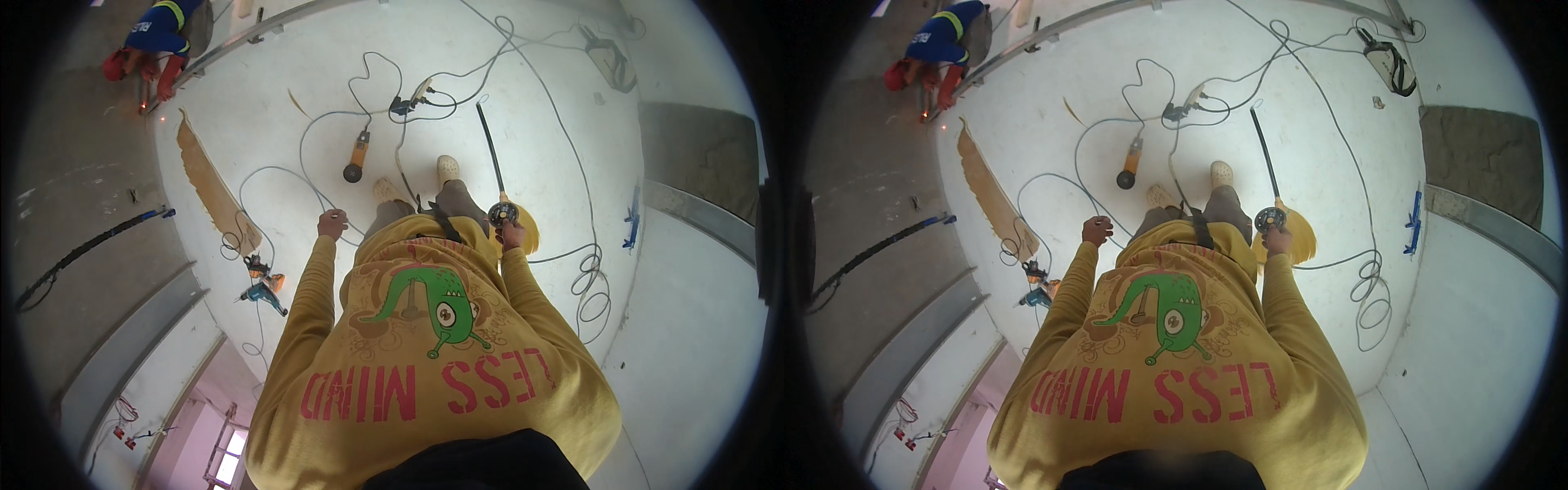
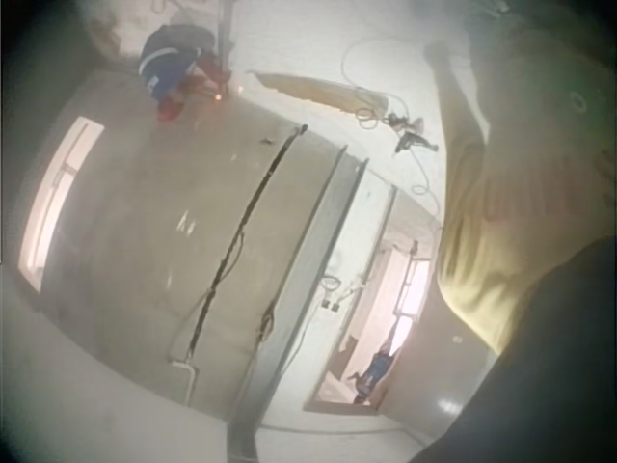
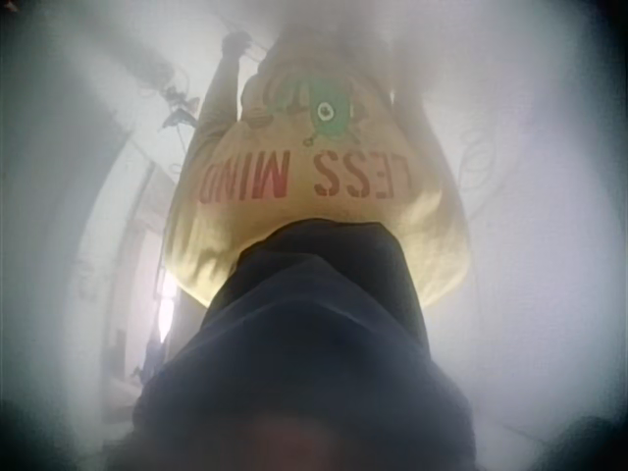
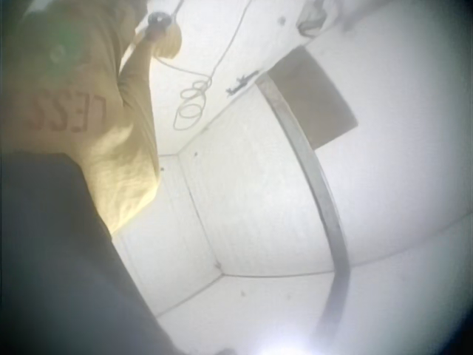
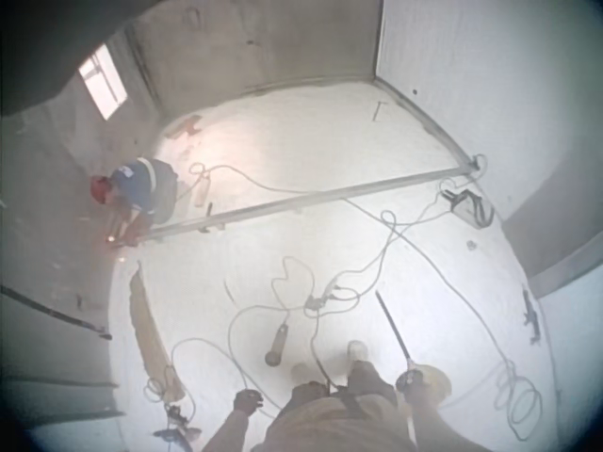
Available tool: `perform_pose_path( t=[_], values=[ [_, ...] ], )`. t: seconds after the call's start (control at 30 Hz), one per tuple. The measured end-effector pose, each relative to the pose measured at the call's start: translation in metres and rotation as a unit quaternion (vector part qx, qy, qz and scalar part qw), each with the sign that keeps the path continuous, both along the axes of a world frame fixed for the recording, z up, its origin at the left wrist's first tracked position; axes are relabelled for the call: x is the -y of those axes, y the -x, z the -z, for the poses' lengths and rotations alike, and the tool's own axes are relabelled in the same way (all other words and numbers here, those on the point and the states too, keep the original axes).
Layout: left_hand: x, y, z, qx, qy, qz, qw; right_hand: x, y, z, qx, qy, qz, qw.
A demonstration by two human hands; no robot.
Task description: The person walks through a construction site, then sits on the floor to hammer a plastic cup and scrape debris. They later stand and use a power sander on the floor while another worker welds nearby.
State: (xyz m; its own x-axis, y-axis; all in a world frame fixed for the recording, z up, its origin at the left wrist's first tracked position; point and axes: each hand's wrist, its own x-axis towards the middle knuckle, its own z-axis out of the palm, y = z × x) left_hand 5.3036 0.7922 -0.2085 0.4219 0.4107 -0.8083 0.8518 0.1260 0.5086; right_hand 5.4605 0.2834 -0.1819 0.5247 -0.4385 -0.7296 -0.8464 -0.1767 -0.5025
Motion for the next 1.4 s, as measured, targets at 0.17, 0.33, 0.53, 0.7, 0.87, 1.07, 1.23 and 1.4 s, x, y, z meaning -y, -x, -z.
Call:
perform_pose_path(
  t=[0.17, 0.33, 0.53, 0.7, 0.87, 1.07, 1.23, 1.4],
  values=[
    [0.027, -0.008, -0.005, -0.016, -0.013, -0.029, 0.999, 0.008, -0.024, 0.011, 0.040, -0.019, -0.028, 0.999],
    [0.069, -0.005, 0.001, 0.002, 0.024, -0.061, 0.998, 0.007, -0.085, 0.011, 0.074, 0.085, -0.214, 0.970],
    [0.119, -0.011, 0.000, 0.037, -0.001, -0.060, 0.997, -0.006, -0.146, 0.000, 0.138, 0.109, -0.392, 0.903],
    [0.153, -0.022, -0.006, 0.008, -0.008, -0.126, 0.992, 0.005, -0.173, 0.004, 0.132, 0.109, -0.454, 0.874],
    [0.190, -0.018, -0.004, -0.023, -0.080, -0.106, 0.991, 0.043, -0.202, 0.024, 0.046, 0.115, -0.484, 0.866],
    [0.234, -0.010, -0.009, -0.008, -0.188, -0.026, 0.982, 0.065, -0.240, 0.037, 0.086, 0.107, -0.482, 0.866],
    [0.243, -0.023, -0.025, -0.040, -0.162, -0.006, 0.986, 0.057, -0.254, 0.043, 0.115, 0.103, -0.507, 0.848],
    [0.252, -0.035, -0.040, -0.058, -0.170, 0.003, 0.984, 0.053, -0.241, 0.056, 0.173, 0.067, -0.533, 0.825]
  ],
)
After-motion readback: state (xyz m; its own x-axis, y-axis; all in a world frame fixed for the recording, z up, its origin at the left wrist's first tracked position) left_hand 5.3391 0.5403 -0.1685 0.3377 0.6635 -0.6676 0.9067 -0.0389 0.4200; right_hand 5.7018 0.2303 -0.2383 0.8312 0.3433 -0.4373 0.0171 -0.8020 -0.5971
